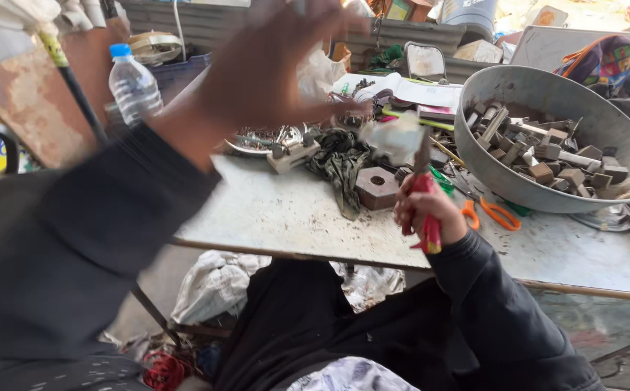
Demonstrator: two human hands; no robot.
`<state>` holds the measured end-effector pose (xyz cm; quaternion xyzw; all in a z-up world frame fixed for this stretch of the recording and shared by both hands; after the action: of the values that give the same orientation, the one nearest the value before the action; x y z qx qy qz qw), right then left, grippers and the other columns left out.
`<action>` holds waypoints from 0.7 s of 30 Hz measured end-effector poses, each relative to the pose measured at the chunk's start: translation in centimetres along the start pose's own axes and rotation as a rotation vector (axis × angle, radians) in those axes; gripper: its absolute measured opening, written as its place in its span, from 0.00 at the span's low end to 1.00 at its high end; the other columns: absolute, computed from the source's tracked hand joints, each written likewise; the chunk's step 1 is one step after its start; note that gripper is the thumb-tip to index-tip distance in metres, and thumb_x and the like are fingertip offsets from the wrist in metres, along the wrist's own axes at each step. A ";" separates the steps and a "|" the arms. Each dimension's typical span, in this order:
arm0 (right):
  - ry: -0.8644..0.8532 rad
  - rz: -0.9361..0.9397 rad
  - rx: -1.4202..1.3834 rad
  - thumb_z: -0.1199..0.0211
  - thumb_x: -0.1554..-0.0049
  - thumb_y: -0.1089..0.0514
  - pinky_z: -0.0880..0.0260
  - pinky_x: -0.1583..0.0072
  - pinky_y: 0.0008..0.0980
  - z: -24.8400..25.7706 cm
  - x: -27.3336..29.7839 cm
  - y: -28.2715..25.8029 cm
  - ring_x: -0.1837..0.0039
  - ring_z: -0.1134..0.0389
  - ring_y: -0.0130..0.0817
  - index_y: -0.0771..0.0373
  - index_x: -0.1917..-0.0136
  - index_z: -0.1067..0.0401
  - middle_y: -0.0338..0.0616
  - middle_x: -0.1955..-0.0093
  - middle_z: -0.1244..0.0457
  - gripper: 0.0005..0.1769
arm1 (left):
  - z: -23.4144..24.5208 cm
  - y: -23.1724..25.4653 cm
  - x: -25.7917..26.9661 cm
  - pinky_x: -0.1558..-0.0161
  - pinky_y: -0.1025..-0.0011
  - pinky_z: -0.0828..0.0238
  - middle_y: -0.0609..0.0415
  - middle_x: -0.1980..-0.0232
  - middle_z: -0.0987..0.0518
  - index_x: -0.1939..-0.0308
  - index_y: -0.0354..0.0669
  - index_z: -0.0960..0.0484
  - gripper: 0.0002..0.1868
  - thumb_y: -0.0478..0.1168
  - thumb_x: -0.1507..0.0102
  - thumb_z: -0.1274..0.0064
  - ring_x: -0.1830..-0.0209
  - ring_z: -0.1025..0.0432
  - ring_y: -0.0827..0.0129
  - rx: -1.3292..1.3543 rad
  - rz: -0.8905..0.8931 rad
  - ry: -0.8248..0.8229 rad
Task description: The person uses red-handled pliers to repeatedly pry and remove small plastic tabs from a white plastic electrical socket. The person rotates the socket to access different sides and continues the removal process throughout the clip.
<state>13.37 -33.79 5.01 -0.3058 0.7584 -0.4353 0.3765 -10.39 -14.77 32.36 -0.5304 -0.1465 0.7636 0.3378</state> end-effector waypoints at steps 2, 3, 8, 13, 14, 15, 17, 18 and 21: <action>0.027 -0.098 0.079 0.38 0.49 0.61 0.33 0.57 0.38 0.8 -1.2 2.0 0.63 0.35 0.36 0.68 0.48 0.37 0.49 0.59 0.40 0.17 | -4.5 0.6 4.3 0.36 0.52 0.31 0.36 0.33 0.30 0.29 0.41 0.34 0.46 0.72 0.36 0.43 0.32 0.34 0.45 0.096 0.212 -0.034; 0.038 -0.149 0.124 0.37 0.48 0.60 0.33 0.59 0.36 1.1 -1.5 2.8 0.65 0.34 0.36 0.70 0.48 0.37 0.50 0.60 0.39 0.17 | -7.3 0.7 6.7 0.35 0.49 0.32 0.36 0.39 0.29 0.30 0.42 0.35 0.49 0.74 0.40 0.41 0.35 0.33 0.45 0.163 0.313 -0.137; 0.156 -0.206 0.346 0.34 0.54 0.59 0.35 0.61 0.30 2.9 -3.2 5.7 0.62 0.36 0.30 0.65 0.45 0.34 0.44 0.58 0.38 0.24 | -17.2 -0.4 15.2 0.43 0.57 0.24 0.42 0.31 0.29 0.26 0.45 0.40 0.57 0.69 0.50 0.38 0.36 0.28 0.53 0.786 0.719 -0.289; 0.194 -0.254 0.403 0.31 0.57 0.59 0.36 0.57 0.27 4.1 -8.4 7.7 0.57 0.37 0.27 0.63 0.44 0.34 0.40 0.54 0.39 0.27 | -22.5 -1.4 18.6 0.43 0.67 0.20 0.51 0.32 0.24 0.32 0.46 0.29 0.44 0.61 0.46 0.32 0.39 0.22 0.65 0.873 0.783 -0.160; 0.168 -0.265 0.395 0.30 0.56 0.59 0.34 0.54 0.27 3.9 -9.2 8.0 0.55 0.36 0.26 0.65 0.44 0.34 0.40 0.53 0.40 0.27 | -23.1 -1.1 19.4 0.42 0.66 0.22 0.49 0.33 0.25 0.31 0.45 0.30 0.44 0.57 0.45 0.30 0.38 0.25 0.63 0.831 0.740 -0.094; 0.142 -0.277 0.388 0.29 0.55 0.59 0.32 0.52 0.27 3.6 -10.0 8.3 0.53 0.35 0.26 0.67 0.45 0.35 0.40 0.53 0.40 0.27 | -23.7 -0.7 20.4 0.41 0.64 0.23 0.48 0.34 0.26 0.30 0.43 0.31 0.44 0.54 0.45 0.28 0.37 0.27 0.62 0.789 0.696 -0.029; 0.086 -0.234 0.526 0.28 0.56 0.57 0.34 0.50 0.29 2.7 -10.6 8.6 0.52 0.38 0.28 0.67 0.42 0.34 0.40 0.52 0.41 0.30 | -25.1 0.2 22.8 0.40 0.64 0.23 0.48 0.34 0.26 0.29 0.43 0.32 0.44 0.47 0.45 0.27 0.36 0.27 0.61 0.828 0.775 0.048; 0.055 -0.210 0.593 0.27 0.56 0.57 0.35 0.50 0.30 2.2 -10.9 8.4 0.51 0.39 0.28 0.67 0.40 0.34 0.40 0.52 0.42 0.32 | -25.6 0.1 23.7 0.40 0.63 0.23 0.48 0.34 0.26 0.28 0.43 0.33 0.44 0.44 0.45 0.27 0.35 0.27 0.60 0.843 0.813 0.086; 0.047 -0.255 0.951 0.26 0.59 0.51 0.32 0.47 0.28 1.8 -9.4 7.7 0.52 0.33 0.28 0.64 0.38 0.36 0.39 0.54 0.36 0.38 | -26.4 0.9 26.0 0.39 0.64 0.21 0.46 0.33 0.28 0.28 0.43 0.35 0.46 0.42 0.46 0.26 0.34 0.29 0.59 1.012 0.816 -0.018</action>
<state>18.81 -23.82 0.38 -0.1807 0.4405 -0.7827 0.4008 7.87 -1.51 2.95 -0.3124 0.4418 0.8096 0.2276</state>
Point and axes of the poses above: each hand's wrist, its own x-axis away from the middle knuckle, its own z-axis out of the back of the hand, y = z × x, the point moved 5 cm from there along -x, towards the middle knuckle
